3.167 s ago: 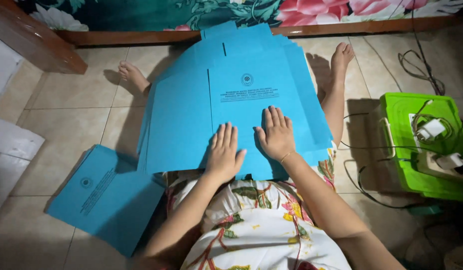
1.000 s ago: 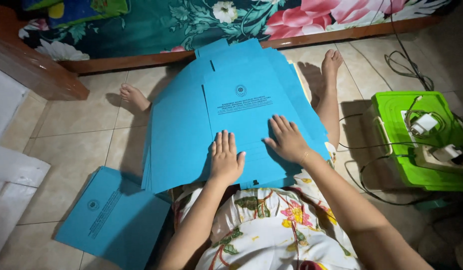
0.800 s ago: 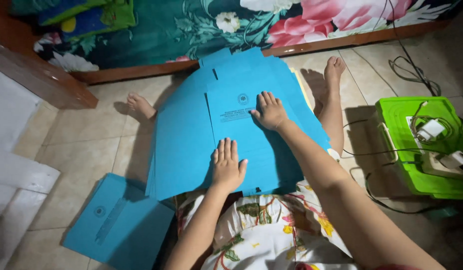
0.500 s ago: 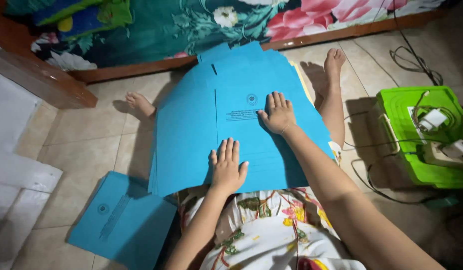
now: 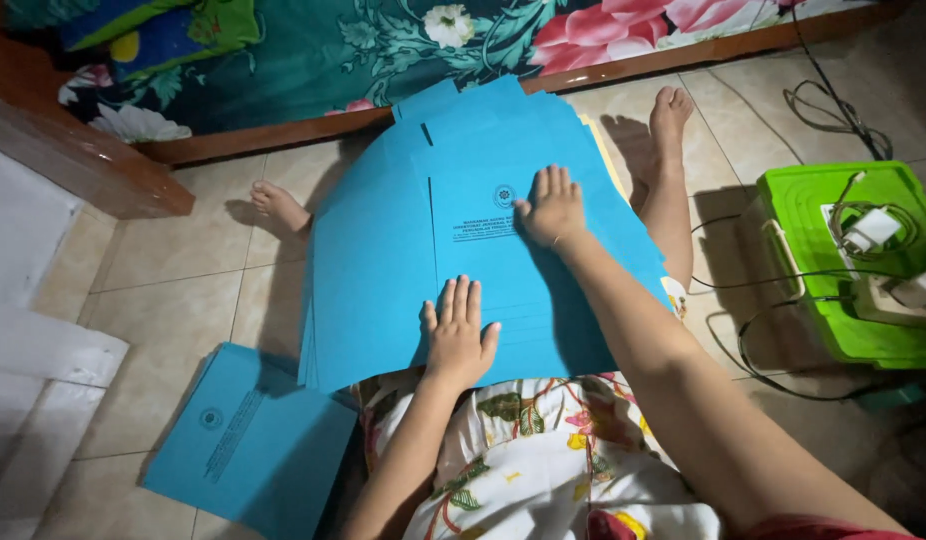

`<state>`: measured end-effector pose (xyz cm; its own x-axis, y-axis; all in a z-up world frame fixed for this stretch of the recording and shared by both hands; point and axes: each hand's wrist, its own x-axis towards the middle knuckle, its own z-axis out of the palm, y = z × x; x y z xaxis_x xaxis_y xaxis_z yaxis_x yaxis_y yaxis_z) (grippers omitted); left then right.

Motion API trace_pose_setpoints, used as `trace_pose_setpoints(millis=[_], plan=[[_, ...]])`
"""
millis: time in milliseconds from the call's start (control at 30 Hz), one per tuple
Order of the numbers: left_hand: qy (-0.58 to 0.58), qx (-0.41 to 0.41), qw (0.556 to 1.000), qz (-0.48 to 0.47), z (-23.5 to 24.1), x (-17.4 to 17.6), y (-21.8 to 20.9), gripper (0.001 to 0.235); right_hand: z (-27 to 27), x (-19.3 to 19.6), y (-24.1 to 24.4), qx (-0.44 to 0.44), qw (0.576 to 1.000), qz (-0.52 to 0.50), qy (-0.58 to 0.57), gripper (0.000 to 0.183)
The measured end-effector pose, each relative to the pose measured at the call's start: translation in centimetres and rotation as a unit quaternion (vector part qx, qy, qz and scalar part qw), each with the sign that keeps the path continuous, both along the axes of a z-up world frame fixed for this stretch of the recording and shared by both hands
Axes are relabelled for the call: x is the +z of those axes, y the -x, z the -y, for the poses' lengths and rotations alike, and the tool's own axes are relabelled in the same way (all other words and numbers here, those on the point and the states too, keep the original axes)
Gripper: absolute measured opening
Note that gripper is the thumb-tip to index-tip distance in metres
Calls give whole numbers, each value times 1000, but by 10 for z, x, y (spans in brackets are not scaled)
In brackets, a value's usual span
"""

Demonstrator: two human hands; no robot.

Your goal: A person sits on the floor and manually folds blue cardboard box templates, pressing down on the creases to secure them.

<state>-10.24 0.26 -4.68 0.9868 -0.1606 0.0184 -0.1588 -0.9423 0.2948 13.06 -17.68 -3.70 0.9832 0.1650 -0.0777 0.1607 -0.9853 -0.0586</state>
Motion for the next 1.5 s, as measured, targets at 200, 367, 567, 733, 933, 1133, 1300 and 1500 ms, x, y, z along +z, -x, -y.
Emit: trace_pose_setpoints(millis=[200,367,567,733,933,1133,1300,1500], plan=[[-5,-4,1000,-19,-2,2,-1,71,6,6,157,266,956,121,-23,77],[8,-5,1000,-2,-3,-4,0,71,57,3,146,200,971,122,-57,77],[6,-11,1000,8,-4,-3,-1,71,55,5,198,270,948,146,-80,75],[-13,-4,1000,0,-2,-5,-1,71,65,13,172,342,927,112,-105,74],[-12,4,1000,-7,2,-1,-1,72,29,-18,58,73,996,59,-14,83],[-10,18,1000,24,6,0,0,72,-1,-16,26,122,991,50,-10,78],[14,36,997,69,11,-4,-12,79,15,-6,28,-55,997,-14,-51,89],[-50,72,996,6,-6,-5,-158,97,7,13,43,-68,997,-9,-45,86]])
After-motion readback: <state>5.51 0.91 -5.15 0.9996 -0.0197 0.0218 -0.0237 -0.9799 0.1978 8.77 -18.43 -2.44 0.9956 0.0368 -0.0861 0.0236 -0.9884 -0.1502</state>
